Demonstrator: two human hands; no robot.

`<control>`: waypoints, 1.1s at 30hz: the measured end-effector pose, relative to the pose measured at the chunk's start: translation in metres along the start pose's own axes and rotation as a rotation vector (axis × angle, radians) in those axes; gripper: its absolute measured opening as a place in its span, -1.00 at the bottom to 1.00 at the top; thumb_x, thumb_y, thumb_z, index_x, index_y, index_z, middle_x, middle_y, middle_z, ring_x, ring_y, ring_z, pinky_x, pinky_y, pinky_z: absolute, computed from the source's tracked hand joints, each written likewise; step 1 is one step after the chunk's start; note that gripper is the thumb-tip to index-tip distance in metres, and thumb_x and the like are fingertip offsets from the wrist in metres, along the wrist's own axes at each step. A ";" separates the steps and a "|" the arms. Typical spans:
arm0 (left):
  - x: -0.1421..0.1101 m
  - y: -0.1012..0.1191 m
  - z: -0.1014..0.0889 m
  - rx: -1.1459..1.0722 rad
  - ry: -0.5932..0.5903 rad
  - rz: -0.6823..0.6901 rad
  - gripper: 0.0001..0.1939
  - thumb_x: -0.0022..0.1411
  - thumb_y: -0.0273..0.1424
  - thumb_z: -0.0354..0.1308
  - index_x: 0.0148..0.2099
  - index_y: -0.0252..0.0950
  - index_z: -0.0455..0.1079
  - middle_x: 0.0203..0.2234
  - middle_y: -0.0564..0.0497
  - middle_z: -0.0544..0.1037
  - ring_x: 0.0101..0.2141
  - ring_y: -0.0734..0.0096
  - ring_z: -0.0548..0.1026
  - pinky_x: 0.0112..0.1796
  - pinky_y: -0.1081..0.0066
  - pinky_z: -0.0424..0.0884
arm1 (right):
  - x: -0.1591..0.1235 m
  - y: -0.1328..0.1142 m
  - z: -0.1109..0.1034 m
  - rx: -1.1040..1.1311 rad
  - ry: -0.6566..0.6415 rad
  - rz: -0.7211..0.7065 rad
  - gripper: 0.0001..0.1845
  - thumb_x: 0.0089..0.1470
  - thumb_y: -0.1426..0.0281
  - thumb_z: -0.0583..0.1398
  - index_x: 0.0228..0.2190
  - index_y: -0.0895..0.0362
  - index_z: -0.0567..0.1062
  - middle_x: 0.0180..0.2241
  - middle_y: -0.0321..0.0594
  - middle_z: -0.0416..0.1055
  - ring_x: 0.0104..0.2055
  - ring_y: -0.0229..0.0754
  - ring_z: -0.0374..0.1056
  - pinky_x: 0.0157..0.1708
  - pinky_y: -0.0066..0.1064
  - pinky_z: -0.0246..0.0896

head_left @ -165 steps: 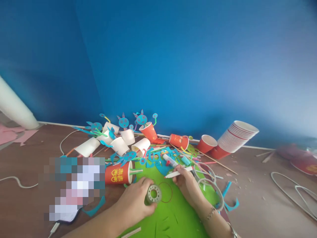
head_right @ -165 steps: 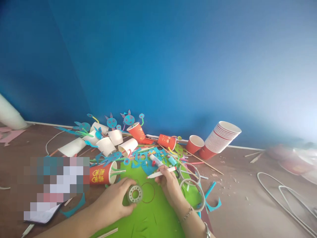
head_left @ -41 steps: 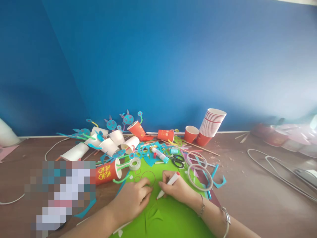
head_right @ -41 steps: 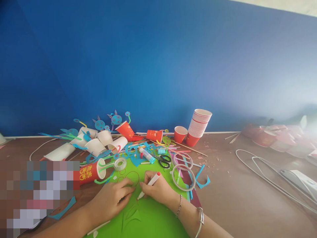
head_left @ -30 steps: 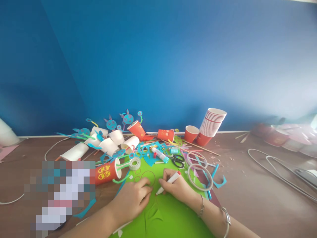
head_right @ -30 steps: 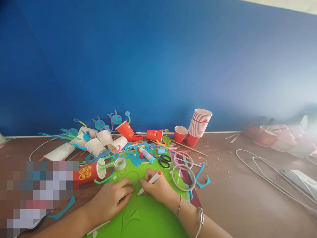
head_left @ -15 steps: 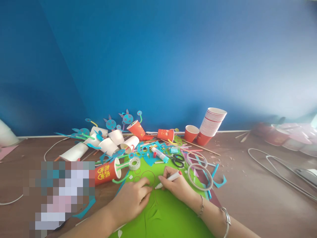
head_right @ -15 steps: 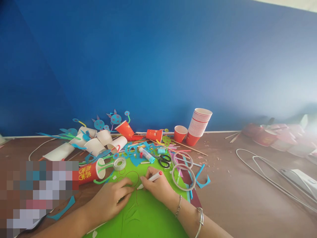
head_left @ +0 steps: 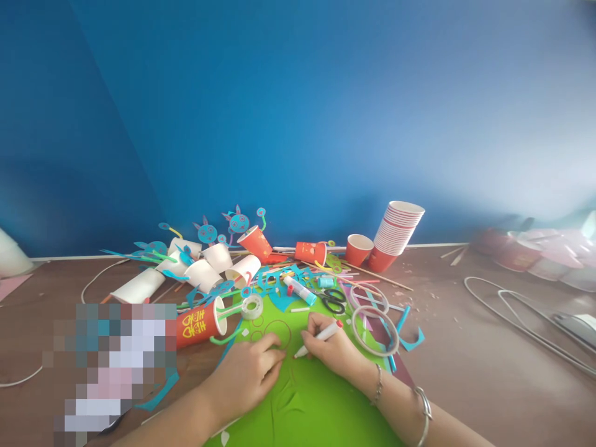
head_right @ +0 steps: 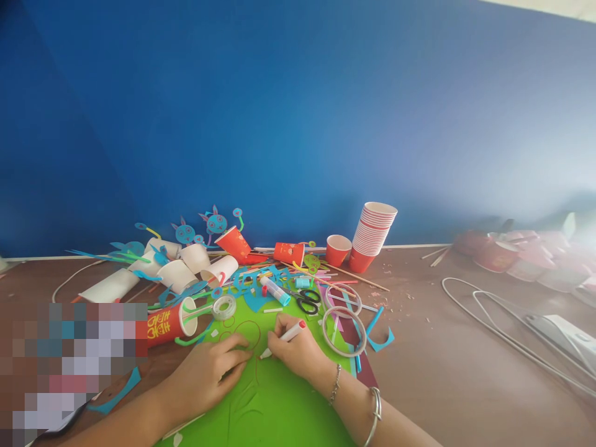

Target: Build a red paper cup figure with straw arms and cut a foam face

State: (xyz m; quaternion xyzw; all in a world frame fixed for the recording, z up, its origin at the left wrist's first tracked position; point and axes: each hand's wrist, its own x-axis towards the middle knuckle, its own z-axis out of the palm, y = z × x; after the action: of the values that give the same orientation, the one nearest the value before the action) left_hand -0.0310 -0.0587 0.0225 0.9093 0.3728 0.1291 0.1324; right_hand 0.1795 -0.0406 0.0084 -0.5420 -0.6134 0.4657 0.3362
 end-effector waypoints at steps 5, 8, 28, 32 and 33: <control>0.001 0.002 -0.001 0.011 -0.011 -0.002 -0.72 0.31 -0.50 -0.04 -0.09 -0.22 0.48 -0.14 -0.02 0.54 -0.36 0.28 0.58 -0.37 0.35 0.44 | 0.001 0.000 -0.002 0.005 -0.021 -0.009 -0.77 -0.11 0.42 0.14 -0.65 0.06 0.17 -0.74 -0.44 0.21 -0.68 -0.35 0.14 -0.66 -0.53 -0.01; 0.001 0.001 0.000 0.014 -0.014 -0.004 -0.72 0.30 -0.50 -0.04 -0.09 -0.23 0.48 -0.13 -0.02 0.54 -0.35 0.27 0.59 -0.36 0.35 0.44 | 0.001 -0.001 -0.002 0.005 -0.032 -0.013 -0.77 -0.12 0.45 0.14 -0.66 0.06 0.17 -0.74 -0.45 0.18 -0.69 -0.36 0.13 -0.67 -0.53 -0.02; 0.000 -0.002 0.002 -0.010 -0.010 -0.001 -0.70 0.31 -0.49 -0.05 -0.06 -0.22 0.48 -0.13 -0.02 0.54 -0.28 0.27 0.58 -0.30 0.35 0.45 | -0.004 -0.002 -0.002 0.048 -0.132 0.045 -0.77 -0.22 0.52 0.12 -0.69 0.07 0.14 -0.80 -0.53 0.11 -0.73 -0.37 0.20 -0.76 -0.61 -0.06; 0.000 -0.002 0.002 -0.008 -0.014 -0.003 -0.70 0.32 -0.49 -0.06 -0.06 -0.21 0.47 -0.13 -0.02 0.53 -0.29 0.28 0.58 -0.31 0.36 0.44 | -0.004 -0.003 -0.002 0.061 -0.143 0.052 -0.78 -0.22 0.51 0.13 -0.68 0.07 0.15 -0.80 -0.53 0.12 -0.73 -0.38 0.20 -0.77 -0.62 -0.08; 0.000 -0.002 0.002 -0.007 -0.015 -0.001 -0.70 0.32 -0.49 -0.05 -0.06 -0.21 0.47 -0.13 -0.02 0.53 -0.29 0.28 0.58 -0.31 0.36 0.44 | -0.004 -0.003 -0.002 0.064 -0.148 0.055 -0.79 -0.22 0.50 0.13 -0.68 0.08 0.16 -0.80 -0.53 0.12 -0.73 -0.37 0.21 -0.77 -0.62 -0.09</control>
State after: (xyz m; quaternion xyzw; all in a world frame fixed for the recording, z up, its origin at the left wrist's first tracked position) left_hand -0.0314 -0.0577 0.0201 0.9095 0.3720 0.1234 0.1385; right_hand 0.1808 -0.0441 0.0121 -0.5116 -0.6062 0.5331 0.2942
